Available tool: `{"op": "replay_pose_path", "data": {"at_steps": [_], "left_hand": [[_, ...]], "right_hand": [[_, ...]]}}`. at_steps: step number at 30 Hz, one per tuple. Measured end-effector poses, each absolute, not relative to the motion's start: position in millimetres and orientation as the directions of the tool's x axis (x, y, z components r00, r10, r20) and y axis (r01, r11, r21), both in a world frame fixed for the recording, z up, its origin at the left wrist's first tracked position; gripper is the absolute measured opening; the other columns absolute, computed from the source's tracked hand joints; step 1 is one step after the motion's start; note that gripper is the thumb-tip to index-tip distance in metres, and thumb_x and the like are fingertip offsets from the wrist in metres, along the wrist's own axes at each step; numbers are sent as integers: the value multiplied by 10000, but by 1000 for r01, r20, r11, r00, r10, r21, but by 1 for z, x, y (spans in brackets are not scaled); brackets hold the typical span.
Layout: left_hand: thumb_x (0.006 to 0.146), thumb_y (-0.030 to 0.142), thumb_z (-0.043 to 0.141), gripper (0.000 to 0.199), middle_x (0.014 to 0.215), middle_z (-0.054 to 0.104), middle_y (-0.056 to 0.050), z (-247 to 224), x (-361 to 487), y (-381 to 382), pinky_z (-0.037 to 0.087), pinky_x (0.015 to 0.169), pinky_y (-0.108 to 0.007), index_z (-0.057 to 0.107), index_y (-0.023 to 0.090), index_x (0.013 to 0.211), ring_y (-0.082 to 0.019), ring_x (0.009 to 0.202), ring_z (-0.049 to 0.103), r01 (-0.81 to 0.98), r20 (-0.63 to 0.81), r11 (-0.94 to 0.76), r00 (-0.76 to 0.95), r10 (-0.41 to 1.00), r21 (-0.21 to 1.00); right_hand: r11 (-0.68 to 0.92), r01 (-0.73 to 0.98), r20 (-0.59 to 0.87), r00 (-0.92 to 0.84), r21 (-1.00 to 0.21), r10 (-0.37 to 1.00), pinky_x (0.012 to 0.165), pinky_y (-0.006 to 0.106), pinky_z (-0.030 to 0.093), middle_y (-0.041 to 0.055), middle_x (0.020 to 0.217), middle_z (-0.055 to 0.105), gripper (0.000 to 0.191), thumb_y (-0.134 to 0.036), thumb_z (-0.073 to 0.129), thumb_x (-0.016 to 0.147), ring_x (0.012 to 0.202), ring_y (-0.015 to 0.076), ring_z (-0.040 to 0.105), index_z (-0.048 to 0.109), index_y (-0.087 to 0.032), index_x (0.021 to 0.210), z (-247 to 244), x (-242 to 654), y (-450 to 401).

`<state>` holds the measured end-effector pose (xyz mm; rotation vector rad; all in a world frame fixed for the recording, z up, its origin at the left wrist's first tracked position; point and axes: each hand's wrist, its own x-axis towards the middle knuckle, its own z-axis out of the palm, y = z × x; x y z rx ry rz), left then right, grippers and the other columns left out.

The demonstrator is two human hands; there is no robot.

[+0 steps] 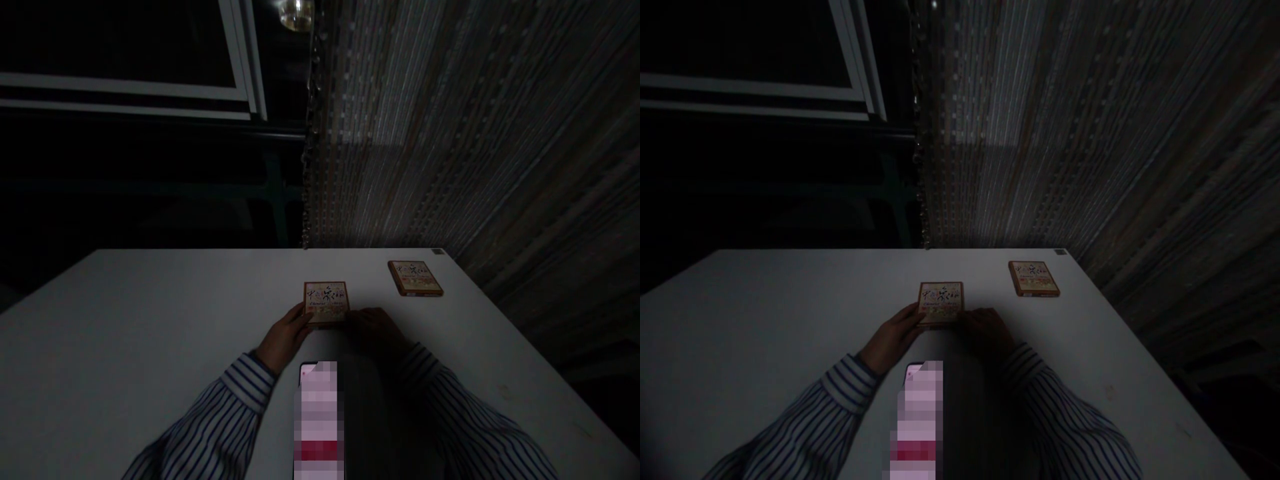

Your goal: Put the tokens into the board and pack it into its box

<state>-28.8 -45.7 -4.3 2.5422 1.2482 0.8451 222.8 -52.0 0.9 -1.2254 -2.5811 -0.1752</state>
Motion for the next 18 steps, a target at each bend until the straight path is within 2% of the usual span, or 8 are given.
{"op": "replay_pose_path", "data": {"at_steps": [9, 15, 18], "left_hand": [[831, 335, 436, 325, 1217, 492, -91, 1, -28, -47, 434, 926, -319, 556, 175, 1087, -191, 1091, 499, 665, 415, -627, 478, 774, 406], [840, 324, 415, 294, 1144, 543, -82, 5, -27, -43, 451, 897, -331, 606, 182, 1013, -188, 1028, 534, 698, 377, -587, 456, 806, 411], [839, 318, 416, 292, 1137, 539, -78, 9, -27, -43, 450, 887, -320, 601, 186, 1022, -179, 1015, 533, 693, 356, -587, 470, 808, 419]], "right_hand": [[588, 809, 306, -559, -2, 771, 763, 338, 405, 85, 1004, 627, 275, -230, 511, 807, 886, 194, 565, 540, -179, 1077, 4, 221, -55], [607, 794, 395, -546, -40, 739, 761, 328, 432, 125, 1121, 560, 309, -293, 452, 836, 965, 203, 529, 516, -164, 1110, 12, 216, -53], [641, 766, 436, -567, -33, 699, 750, 328, 448, 137, 1113, 561, 290, -273, 422, 853, 968, 198, 529, 511, -153, 1101, 9, 215, -48]]}}
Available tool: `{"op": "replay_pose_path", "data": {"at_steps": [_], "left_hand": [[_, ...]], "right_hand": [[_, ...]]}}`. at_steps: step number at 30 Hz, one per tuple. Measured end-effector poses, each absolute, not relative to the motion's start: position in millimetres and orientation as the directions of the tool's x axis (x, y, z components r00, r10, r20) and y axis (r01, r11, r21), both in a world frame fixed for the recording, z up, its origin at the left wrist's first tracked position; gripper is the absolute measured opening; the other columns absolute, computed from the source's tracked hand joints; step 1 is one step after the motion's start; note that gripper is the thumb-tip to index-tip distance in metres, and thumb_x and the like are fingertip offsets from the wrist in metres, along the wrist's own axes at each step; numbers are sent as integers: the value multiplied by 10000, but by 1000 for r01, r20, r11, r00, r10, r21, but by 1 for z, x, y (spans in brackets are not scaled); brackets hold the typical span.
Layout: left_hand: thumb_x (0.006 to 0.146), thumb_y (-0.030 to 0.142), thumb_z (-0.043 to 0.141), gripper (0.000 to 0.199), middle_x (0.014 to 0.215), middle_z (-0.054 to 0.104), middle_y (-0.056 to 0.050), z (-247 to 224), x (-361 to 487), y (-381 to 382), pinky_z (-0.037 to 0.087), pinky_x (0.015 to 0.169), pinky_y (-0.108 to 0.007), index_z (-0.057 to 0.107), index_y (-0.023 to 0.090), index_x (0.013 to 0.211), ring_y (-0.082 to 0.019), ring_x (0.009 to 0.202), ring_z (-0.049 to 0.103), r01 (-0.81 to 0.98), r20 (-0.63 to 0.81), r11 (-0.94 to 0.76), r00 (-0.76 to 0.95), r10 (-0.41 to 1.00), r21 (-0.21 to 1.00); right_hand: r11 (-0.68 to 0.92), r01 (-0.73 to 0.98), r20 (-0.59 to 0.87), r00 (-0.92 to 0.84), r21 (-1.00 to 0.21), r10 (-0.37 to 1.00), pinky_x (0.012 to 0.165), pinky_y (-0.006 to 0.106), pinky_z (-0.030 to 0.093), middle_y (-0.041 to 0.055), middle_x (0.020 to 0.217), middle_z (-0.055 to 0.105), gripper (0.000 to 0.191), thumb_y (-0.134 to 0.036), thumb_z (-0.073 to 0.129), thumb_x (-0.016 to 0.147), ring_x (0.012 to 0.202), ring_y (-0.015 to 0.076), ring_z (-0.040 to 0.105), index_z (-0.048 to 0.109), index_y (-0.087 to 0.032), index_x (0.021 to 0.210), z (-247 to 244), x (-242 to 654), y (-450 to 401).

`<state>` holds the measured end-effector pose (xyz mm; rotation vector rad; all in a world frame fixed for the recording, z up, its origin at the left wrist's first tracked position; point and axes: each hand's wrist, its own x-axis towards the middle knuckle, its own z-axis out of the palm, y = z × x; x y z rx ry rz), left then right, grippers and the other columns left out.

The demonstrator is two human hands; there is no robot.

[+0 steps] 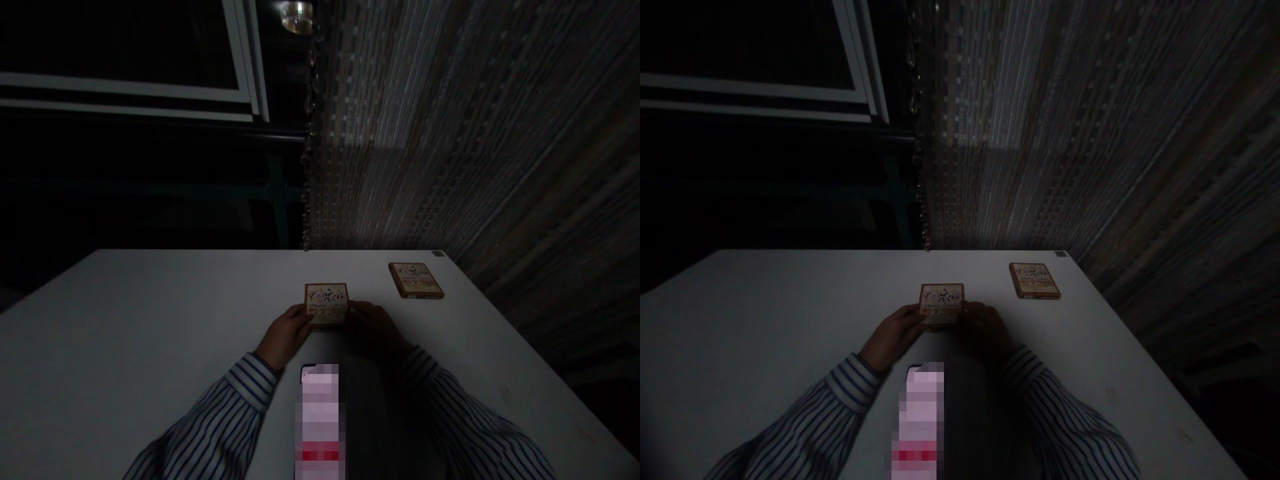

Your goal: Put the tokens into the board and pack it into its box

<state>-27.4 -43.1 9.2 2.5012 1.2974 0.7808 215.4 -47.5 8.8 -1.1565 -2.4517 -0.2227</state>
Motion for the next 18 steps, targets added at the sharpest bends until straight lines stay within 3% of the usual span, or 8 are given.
{"op": "replay_pose_path", "data": {"at_steps": [3, 7, 12, 18], "left_hand": [[838, 318, 412, 289, 1079, 561, -75, 19, -26, -42, 454, 857, -320, 598, 195, 1022, -174, 970, 544, 699, 339, -595, 491, 802, 396], [856, 311, 356, 317, 884, 609, -83, 29, -16, -32, 450, 812, -355, 638, 168, 840, -187, 869, 564, 767, 310, -566, 482, 819, 301], [840, 315, 390, 347, 1247, 455, -132, 14, -4, -10, 347, 957, -392, 512, 134, 1110, -227, 1160, 402, 768, 384, -593, 486, 786, 241], [862, 346, 318, 441, 1340, 360, -133, -5, -5, -2, 309, 976, -448, 386, 128, 1239, -254, 1249, 286, 795, 305, -564, 493, 815, 225]], "right_hand": [[661, 750, 434, -588, -23, 683, 752, 332, 451, 134, 1070, 584, 264, -269, 415, 859, 935, 193, 547, 527, -148, 1065, 3, 216, -45], [642, 766, 416, -578, -17, 702, 759, 330, 441, 126, 1097, 572, 258, -264, 416, 859, 916, 186, 557, 525, -157, 1066, 2, 216, -46], [649, 759, 398, -584, -41, 708, 703, 287, 444, 116, 1036, 596, 226, -252, 402, 862, 847, 167, 572, 546, -155, 1008, 11, 212, -47], [614, 787, 303, -574, -51, 761, 732, 294, 411, 76, 944, 616, 189, -263, 453, 832, 839, 171, 557, 573, -167, 942, 25, 210, -43]]}}
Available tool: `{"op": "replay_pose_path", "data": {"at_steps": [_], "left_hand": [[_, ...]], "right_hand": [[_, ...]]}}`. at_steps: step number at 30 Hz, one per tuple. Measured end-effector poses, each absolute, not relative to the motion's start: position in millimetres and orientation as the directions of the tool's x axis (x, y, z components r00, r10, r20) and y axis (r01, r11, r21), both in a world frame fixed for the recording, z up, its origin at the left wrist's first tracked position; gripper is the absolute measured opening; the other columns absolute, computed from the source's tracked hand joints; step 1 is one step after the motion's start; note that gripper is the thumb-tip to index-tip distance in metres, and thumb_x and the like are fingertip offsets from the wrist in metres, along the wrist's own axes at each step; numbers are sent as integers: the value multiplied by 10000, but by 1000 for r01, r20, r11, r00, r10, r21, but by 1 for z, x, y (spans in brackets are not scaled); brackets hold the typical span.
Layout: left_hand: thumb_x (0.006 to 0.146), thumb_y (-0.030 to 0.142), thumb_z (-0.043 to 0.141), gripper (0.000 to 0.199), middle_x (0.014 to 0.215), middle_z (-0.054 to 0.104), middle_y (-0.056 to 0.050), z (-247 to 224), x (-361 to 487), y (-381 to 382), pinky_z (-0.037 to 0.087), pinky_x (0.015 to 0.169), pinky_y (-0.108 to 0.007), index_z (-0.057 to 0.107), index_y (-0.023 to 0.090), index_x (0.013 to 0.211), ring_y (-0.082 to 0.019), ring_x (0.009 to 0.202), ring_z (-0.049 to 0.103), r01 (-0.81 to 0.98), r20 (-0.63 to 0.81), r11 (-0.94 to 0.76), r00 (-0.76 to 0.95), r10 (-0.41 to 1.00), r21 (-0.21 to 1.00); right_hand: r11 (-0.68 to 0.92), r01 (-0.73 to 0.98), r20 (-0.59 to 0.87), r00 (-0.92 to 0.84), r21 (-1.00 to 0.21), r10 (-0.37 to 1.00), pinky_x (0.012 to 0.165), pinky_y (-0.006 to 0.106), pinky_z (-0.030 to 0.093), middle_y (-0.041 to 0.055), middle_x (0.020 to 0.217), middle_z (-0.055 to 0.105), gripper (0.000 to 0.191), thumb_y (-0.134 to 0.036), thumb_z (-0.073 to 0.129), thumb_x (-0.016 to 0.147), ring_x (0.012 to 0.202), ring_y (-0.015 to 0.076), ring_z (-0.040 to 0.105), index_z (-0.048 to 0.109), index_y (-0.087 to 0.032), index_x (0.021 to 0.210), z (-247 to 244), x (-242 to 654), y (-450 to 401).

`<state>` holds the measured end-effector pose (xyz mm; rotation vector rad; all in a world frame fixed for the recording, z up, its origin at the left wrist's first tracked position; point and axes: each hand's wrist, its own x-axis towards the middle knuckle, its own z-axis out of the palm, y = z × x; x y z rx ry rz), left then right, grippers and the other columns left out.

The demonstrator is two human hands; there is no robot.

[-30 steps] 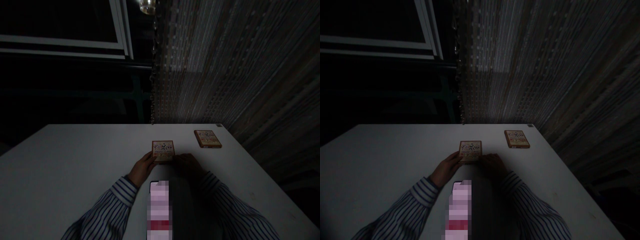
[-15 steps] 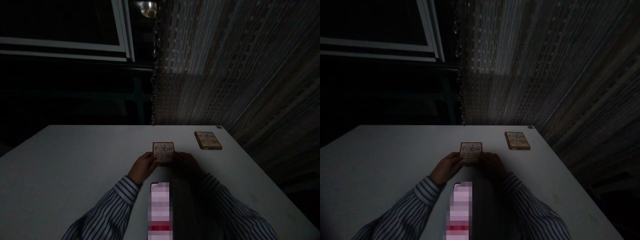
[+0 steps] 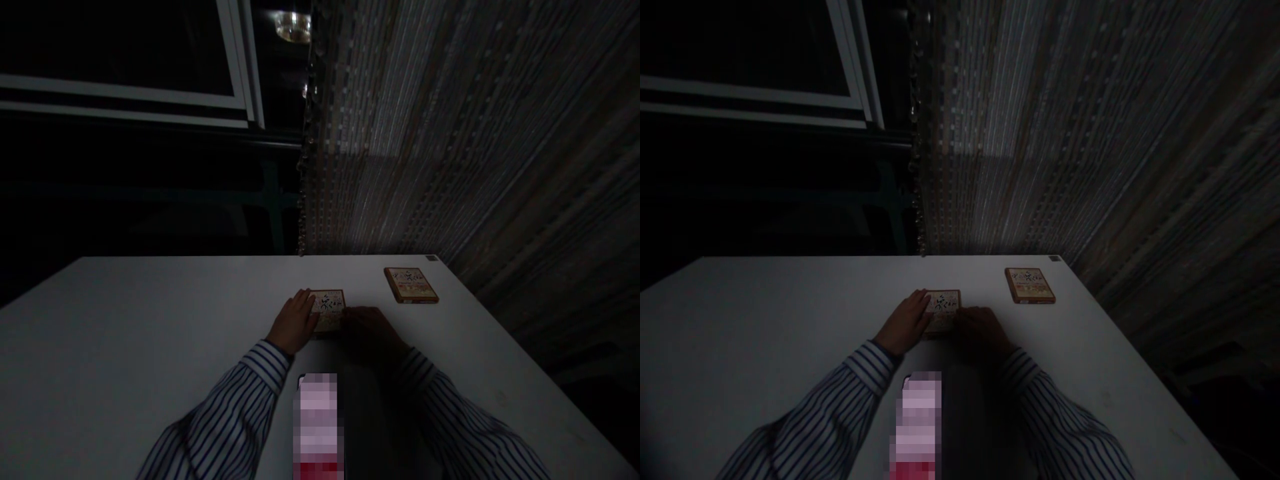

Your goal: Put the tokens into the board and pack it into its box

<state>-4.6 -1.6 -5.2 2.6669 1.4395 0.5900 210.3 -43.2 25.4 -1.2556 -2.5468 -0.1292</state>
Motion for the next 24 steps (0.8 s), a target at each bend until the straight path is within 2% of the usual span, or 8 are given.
{"op": "replay_pose_path", "data": {"at_steps": [2, 6, 12, 18, 24], "left_hand": [[858, 340, 325, 440, 1339, 362, -135, -6, -4, -2, 303, 982, -445, 388, 125, 1237, -250, 1249, 288, 798, 316, -558, 482, 817, 226], [835, 337, 373, 457, 1325, 378, -150, -7, -3, -2, 307, 982, -445, 389, 109, 1230, -253, 1240, 305, 799, 332, -547, 460, 823, 249], [814, 298, 403, 455, 1301, 400, -151, -6, -3, -2, 328, 970, -451, 369, 116, 1229, -246, 1228, 323, 769, 380, -574, 459, 803, 282], [815, 287, 401, 454, 1292, 410, -159, -2, -3, -4, 323, 979, -440, 377, 92, 1224, -251, 1219, 335, 786, 374, -564, 458, 806, 252], [818, 297, 388, 463, 1300, 405, -158, -1, -3, -5, 312, 986, -437, 375, 82, 1229, -253, 1219, 335, 808, 346, -546, 459, 818, 220]], "right_hand": [[582, 812, 295, -544, -52, 785, 776, 321, 390, 86, 960, 613, 207, -258, 457, 827, 896, 188, 541, 568, -159, 970, 27, 209, -37], [579, 814, 256, -553, -33, 792, 839, 369, 362, 149, 1174, 515, 342, -238, 434, 824, 1074, 227, 456, 477, -114, 1139, 25, 196, -15], [612, 791, 138, -605, -10, 784, 910, 429, 318, 153, 1246, 456, 392, -237, 389, 835, 1141, 235, 405, 407, -121, 1208, 27, 167, 9], [630, 774, 130, -619, -66, 775, 959, 435, 277, 140, 1290, 416, 448, -249, 380, 834, 1188, 234, 354, 358, -120, 1263, 25, 165, 12], [578, 811, 153, -562, -89, 813, 977, 438, 274, 144, 1311, 392, 431, -179, 323, 838, 1219, 238, 320, 377, -78, 1253, 18, 180, 10]]}}
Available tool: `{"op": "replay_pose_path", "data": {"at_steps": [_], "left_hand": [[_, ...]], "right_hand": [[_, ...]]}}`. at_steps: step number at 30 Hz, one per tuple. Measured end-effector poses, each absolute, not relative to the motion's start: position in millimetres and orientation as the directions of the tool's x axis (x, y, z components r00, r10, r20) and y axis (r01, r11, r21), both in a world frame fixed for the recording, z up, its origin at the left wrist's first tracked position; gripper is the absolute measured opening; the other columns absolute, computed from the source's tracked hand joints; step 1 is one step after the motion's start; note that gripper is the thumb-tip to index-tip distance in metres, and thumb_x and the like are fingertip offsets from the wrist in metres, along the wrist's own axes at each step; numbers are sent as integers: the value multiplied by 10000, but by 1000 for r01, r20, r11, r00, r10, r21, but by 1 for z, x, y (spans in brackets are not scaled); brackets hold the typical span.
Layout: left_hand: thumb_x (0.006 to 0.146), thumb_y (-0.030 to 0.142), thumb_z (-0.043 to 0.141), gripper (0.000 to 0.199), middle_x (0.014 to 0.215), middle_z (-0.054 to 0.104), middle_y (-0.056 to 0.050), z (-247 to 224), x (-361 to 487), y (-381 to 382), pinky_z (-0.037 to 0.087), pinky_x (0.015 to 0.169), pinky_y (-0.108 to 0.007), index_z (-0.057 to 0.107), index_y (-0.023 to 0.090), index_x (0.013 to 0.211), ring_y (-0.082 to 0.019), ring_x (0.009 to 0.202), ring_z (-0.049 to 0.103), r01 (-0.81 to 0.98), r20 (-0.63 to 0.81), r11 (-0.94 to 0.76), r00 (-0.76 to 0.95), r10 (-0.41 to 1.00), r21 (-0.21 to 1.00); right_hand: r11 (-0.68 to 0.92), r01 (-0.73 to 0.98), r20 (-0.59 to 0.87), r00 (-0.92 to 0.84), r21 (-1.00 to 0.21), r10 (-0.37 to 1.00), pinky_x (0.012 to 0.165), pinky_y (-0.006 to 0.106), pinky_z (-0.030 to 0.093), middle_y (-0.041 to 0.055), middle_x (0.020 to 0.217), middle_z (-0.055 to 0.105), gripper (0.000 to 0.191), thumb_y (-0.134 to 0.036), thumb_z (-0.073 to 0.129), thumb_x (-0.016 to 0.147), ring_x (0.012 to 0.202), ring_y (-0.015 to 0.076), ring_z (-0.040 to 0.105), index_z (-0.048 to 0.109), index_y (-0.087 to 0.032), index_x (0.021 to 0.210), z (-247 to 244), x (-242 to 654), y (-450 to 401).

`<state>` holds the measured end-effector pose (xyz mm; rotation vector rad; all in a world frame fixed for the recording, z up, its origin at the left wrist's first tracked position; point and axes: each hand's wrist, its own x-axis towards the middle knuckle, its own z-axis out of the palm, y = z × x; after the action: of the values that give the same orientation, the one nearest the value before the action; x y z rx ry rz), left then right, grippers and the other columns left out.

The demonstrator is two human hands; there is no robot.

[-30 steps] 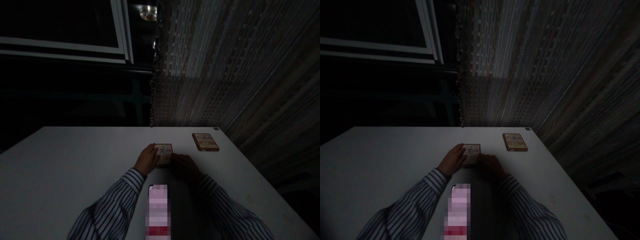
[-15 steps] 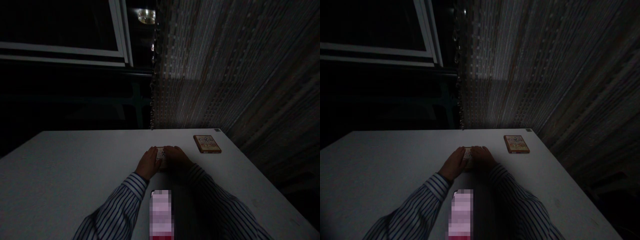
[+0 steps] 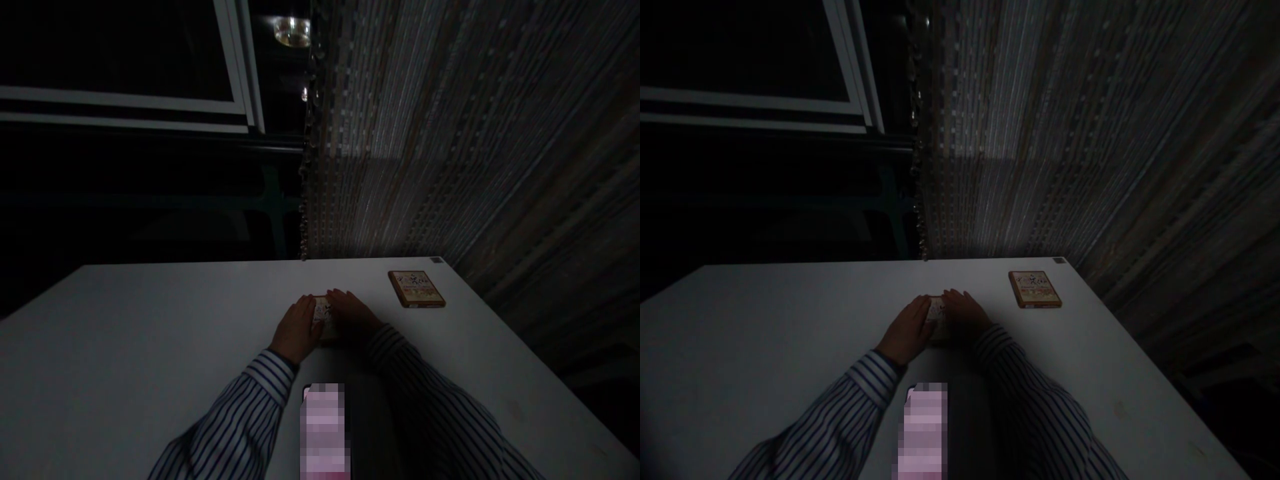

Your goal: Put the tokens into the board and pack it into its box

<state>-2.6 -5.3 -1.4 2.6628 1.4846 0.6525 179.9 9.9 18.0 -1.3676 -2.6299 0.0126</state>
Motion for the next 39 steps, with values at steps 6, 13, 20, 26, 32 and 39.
{"op": "replay_pose_path", "data": {"at_steps": [6, 13, 20, 26, 32, 39], "left_hand": [[816, 324, 391, 464, 1295, 409, -153, 7, -5, -3, 307, 992, -407, 388, 93, 1218, -246, 1212, 343, 798, 311, -563, 490, 814, 217], [831, 297, 357, 364, 1171, 506, -153, 19, 8, 3, 332, 959, -396, 472, 103, 1117, -237, 1123, 435, 809, 300, -544, 474, 828, 223], [848, 335, 343, 481, 1364, 321, -128, 1, 7, 7, 270, 991, -463, 323, 133, 1284, -253, 1266, 246, 798, 247, -543, 488, 837, 262], [857, 344, 331, 451, 1357, 339, -112, 5, 9, 3, 270, 983, -488, 346, 175, 1275, -253, 1261, 256, 815, 266, -524, 463, 846, 248], [858, 366, 327, 440, 1346, 357, -107, 2, 9, 4, 280, 974, -491, 366, 199, 1263, -256, 1255, 271, 831, 285, -508, 442, 850, 226], [844, 390, 355, 454, 1340, 365, -116, 3, 10, 4, 281, 972, -489, 383, 190, 1250, -260, 1245, 292, 836, 299, -503, 433, 850, 220]], "right_hand": [[539, 837, 171, -520, -91, 837, 981, 442, 284, 140, 1328, 372, 432, -209, 297, 861, 1234, 242, 299, 364, -69, 1264, 8, 194, 9], [534, 842, 167, -517, -77, 840, 966, 445, 301, 149, 1330, 363, 442, -194, 305, 847, 1235, 250, 295, 353, -68, 1268, 2, 193, 12], [533, 842, 160, -516, -85, 841, 972, 440, 296, 176, 1334, 342, 460, -177, 303, 836, 1252, 239, 259, 328, -34, 1273, 7, 192, 8], [522, 852, 185, -506, -47, 843, 962, 465, 303, 189, 1334, 339, 454, -203, 298, 850, 1252, 257, 258, 335, -39, 1271, 1, 192, 8], [546, 835, 227, -521, -65, 823, 976, 488, 276, 190, 1346, 318, 498, -298, 319, 866, 1267, 271, 220, 305, -38, 1290, 4, 194, -14], [574, 816, 264, -540, -68, 799, 967, 485, 292, 176, 1349, 321, 483, -313, 314, 873, 1268, 271, 223, 323, -71, 1291, 2, 198, -35]]}}
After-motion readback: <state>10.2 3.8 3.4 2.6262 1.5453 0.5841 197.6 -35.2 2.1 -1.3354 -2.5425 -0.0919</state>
